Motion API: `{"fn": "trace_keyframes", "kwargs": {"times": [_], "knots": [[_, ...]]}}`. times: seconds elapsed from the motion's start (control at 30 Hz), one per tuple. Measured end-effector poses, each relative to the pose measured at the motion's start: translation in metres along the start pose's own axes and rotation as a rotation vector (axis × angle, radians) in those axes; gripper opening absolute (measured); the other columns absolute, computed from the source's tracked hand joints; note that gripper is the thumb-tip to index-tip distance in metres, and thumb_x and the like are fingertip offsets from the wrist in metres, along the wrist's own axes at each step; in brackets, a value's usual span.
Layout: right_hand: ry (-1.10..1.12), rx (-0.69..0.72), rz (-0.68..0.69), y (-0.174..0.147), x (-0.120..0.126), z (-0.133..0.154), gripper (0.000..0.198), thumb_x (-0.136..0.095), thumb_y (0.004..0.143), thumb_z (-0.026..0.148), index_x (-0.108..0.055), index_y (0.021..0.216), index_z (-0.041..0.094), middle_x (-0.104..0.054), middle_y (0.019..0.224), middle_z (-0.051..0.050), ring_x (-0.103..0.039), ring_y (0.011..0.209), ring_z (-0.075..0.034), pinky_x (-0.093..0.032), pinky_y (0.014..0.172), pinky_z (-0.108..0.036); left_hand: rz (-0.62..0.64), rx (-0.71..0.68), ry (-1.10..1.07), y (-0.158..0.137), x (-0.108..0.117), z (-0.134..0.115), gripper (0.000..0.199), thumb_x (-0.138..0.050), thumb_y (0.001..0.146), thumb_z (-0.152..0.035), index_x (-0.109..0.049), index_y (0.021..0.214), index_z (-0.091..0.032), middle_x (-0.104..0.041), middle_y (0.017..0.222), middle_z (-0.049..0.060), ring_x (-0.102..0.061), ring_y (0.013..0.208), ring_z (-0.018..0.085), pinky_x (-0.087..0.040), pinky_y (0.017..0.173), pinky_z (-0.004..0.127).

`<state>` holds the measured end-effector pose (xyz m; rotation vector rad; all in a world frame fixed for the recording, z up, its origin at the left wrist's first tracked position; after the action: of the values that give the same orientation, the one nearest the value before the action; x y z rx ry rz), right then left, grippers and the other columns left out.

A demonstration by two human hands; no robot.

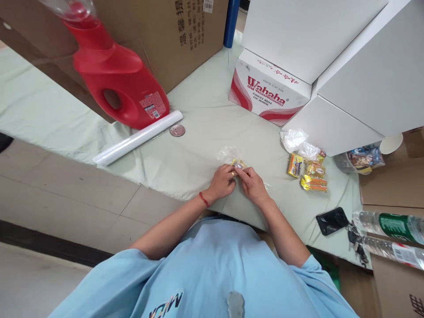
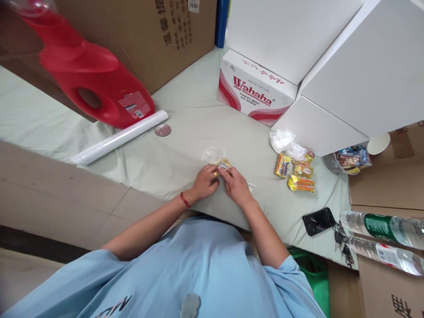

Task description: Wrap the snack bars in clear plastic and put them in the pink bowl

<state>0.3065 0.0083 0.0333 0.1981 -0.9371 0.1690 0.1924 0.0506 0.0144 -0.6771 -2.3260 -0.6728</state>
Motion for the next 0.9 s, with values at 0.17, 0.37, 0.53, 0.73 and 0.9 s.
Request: {"fn": "trace_keyframes", "kwargs": {"times": [0.17,0.37,0.53,0.73,0.9], "knots": [[-0.05,-0.097,0.028,0.005,-0.002,-0.006,0.047,-0.044,0.107,0.029,-0.061,0.151,0.033,-0.061,0.104,-0.008,-0.054,0.091,-0.024,-0.05,0.083,-0.036,-0.161,0.206,-0.386,-0.013,0.022,0.025,0.032,-0.049,0.092,-0.022,-0.078,0.105,-0.021,-0.077,0.106,0.007,-0.071,0.101,0.021,-0.057,0.096,0.037],[-0.015,-0.15,0.081,0.01,0.002,-0.003,0.04,-0.042,0.11,0.04,-0.07,0.136,0.028,-0.055,0.097,-0.007,-0.047,0.084,-0.022,-0.042,0.073,-0.032,-0.464,0.553,0.013,-0.003,0.048,0.058,0.069,-0.062,0.093,-0.061,-0.058,0.142,-0.011,-0.06,0.147,0.024,-0.051,0.143,0.036,-0.041,0.12,0.054],[-0.006,-0.116,0.085,0.013,0.002,-0.005,0.035,-0.044,0.109,0.036,-0.075,0.122,0.027,-0.051,0.095,-0.004,-0.046,0.085,-0.02,-0.039,0.073,-0.03,-0.261,0.622,-0.004,0.035,0.027,0.068,0.08,-0.082,0.074,-0.057,-0.06,0.136,-0.012,-0.06,0.147,0.025,-0.046,0.148,0.043,-0.035,0.122,0.055],[0.056,-0.061,0.089,0.012,0.006,-0.014,0.032,-0.048,0.104,0.026,-0.077,0.118,0.03,-0.052,0.099,-0.004,-0.049,0.088,-0.02,-0.042,0.078,-0.03,-0.167,0.566,-0.268,0.044,0.021,0.062,0.017,-0.063,0.083,-0.034,-0.068,0.09,-0.019,-0.072,0.085,0.002,-0.067,0.08,0.019,-0.052,0.076,0.03],[0.091,-0.051,0.094,0.014,0.007,-0.017,0.033,-0.048,0.098,0.016,-0.077,0.111,0.027,-0.054,0.101,-0.004,-0.052,0.09,-0.02,-0.045,0.081,-0.03,-0.243,0.504,-0.195,0.033,0.037,0.028,0.009,-0.058,0.084,-0.021,-0.066,0.088,-0.02,-0.066,0.08,0.0,-0.06,0.074,0.017,-0.048,0.072,0.029]]}}
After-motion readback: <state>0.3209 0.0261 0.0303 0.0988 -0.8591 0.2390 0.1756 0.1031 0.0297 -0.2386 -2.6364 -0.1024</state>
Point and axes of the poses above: each hand's wrist, its own y-axis towards the middle knuckle, its own x-axis out of the back of the hand, z = x × y, the point moved 8 cm from there along y, towards the middle knuckle
